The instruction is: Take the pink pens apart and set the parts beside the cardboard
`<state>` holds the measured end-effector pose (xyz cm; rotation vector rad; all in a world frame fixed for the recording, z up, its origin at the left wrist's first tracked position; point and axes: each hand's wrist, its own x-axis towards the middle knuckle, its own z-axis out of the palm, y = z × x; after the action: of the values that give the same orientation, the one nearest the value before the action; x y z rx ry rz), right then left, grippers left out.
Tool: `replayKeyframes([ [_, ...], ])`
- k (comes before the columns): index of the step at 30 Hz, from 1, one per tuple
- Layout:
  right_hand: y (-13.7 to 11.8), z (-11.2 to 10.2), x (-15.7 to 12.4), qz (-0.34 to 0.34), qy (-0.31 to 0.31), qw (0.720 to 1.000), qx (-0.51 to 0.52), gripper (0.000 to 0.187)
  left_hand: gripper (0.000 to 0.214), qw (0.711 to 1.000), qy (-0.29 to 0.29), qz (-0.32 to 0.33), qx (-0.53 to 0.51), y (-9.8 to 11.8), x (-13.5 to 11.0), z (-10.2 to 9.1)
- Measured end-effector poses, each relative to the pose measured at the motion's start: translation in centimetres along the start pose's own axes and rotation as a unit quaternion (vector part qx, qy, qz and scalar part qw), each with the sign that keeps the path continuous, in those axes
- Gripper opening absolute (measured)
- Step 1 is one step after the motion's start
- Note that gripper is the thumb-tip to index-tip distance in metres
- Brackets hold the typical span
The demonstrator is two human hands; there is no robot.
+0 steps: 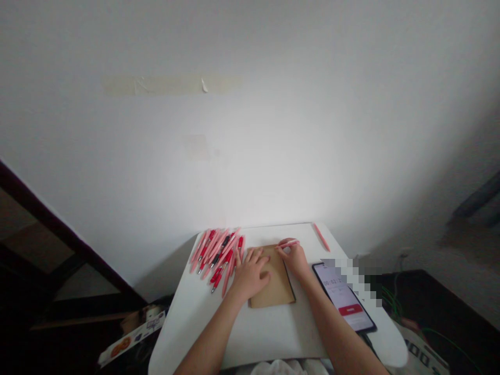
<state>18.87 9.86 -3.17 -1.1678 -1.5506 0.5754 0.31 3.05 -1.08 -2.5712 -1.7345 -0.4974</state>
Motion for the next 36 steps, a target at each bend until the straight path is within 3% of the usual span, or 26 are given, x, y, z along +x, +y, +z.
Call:
replayKeyframes([
  [36, 0.16, 0.11, 0.25, 0.017, 0.048, 0.998, -0.049, 0.014, 0.046, 1.000, -0.021, -0.008, 0.012, -0.25, 0.01, 0.39],
])
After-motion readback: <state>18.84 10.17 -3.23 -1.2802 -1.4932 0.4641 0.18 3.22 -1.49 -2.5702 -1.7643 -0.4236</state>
